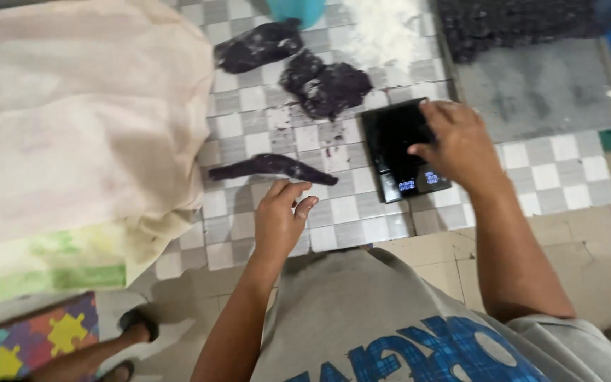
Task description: The person portions dark dough from a log on a tiled table, rolls each piece into a ball, weighs it on a digital scale, and places it on a tray. The process is repeated multiple times, with occasional adjustments to the dough size to match the target weight.
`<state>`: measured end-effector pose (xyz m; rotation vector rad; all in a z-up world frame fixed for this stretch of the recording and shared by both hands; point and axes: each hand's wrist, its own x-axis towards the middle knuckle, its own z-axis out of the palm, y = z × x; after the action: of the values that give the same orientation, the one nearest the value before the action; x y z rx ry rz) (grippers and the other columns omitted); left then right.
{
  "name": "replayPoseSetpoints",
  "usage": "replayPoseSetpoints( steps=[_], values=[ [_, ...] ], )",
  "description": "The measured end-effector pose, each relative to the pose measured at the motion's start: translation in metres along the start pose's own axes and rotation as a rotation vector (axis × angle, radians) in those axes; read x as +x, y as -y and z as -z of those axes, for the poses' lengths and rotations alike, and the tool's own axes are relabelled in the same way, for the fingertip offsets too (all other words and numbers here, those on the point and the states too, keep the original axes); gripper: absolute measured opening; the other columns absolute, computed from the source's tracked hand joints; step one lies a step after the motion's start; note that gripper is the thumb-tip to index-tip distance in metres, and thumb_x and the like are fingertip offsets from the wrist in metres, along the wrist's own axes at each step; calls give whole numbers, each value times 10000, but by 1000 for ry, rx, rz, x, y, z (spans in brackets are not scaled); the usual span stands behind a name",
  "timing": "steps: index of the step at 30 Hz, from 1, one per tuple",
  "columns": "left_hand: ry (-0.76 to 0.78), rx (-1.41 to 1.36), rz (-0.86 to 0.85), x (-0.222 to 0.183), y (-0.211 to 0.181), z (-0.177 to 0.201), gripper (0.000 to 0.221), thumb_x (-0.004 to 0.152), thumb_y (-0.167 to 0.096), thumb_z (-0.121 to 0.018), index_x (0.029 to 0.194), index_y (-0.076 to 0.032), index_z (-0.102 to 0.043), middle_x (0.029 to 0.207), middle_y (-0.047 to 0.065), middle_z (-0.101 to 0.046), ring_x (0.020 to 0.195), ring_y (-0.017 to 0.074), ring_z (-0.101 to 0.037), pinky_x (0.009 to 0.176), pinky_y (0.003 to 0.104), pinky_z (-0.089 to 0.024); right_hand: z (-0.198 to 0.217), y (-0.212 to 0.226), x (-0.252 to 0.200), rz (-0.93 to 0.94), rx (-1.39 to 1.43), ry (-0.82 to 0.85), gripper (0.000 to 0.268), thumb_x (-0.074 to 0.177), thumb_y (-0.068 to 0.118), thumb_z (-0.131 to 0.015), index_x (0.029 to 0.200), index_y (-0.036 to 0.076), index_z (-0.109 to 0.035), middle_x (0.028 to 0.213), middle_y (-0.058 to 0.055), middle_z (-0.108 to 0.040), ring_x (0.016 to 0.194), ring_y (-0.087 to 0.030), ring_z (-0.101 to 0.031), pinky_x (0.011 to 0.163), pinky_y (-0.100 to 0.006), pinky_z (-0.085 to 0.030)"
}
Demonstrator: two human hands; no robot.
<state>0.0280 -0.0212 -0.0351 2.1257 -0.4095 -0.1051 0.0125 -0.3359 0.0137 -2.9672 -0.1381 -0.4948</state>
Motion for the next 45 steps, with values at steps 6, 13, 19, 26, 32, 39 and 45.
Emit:
replayPoseSetpoints(
  steps=[6,13,19,26,32,39,45],
  values=[
    [100,636,-299,30,8,-46,493,734,-285,-738,1157,-67,-607,1022,125,-544,936,307,-559,725,437,-482,15,-2,-25,-151,189,55,636,741,284,-746,1306,75,-544,1160,-167,-598,1158,-335,-528,958,-432,-418],
    [-21,1074,-441,28,11,-67,139,723,-172,-725,836,-103,-681,786,68,-538,798,244,-546,605,342,-425,28,-49,-54,-182,134,-22,568,739,183,-775,1256,26,-600,1109,-190,-621,1101,-339,-570,946,-402,-448],
    [143,1071,-185,26,3,-79,157,742,-215,-708,858,-114,-680,890,65,-579,865,250,-568,636,369,-468,35,-74,-58,-210,208,84,534,742,175,-755,1240,55,-606,1106,-173,-629,1118,-323,-560,942,-401,-444],
    [72,1141,39,20,4,-103,201,709,-264,-754,870,-165,-686,866,29,-571,807,195,-581,654,343,-464,30,-75,-29,-144,308,258,516,745,210,-723,1231,92,-594,1122,-158,-632,1134,-314,-551,916,-425,-451],
    [185,973,219,9,-32,-99,206,769,-221,-708,959,-142,-689,1012,82,-591,953,258,-604,720,366,-505,-12,-69,-12,7,206,304,499,786,315,-684,1250,170,-570,1161,-91,-616,1115,-249,-567,854,-370,-491],
    [176,569,249,8,-68,-86,194,757,-267,-711,934,-195,-675,1113,100,-574,1064,356,-562,775,474,-506,-100,-67,-28,121,-41,115,319,823,276,-648,1127,179,-638,980,-60,-625,877,-221,-627,660,-310,-514],
    [90,738,80,32,-32,-90,206,822,-233,-638,990,-131,-698,1082,103,-608,1039,345,-567,827,496,-452,-39,-28,-27,-48,327,98,275,787,219,-693,1053,155,-674,895,-60,-641,908,-256,-631,736,-340,-510]
  ],
)
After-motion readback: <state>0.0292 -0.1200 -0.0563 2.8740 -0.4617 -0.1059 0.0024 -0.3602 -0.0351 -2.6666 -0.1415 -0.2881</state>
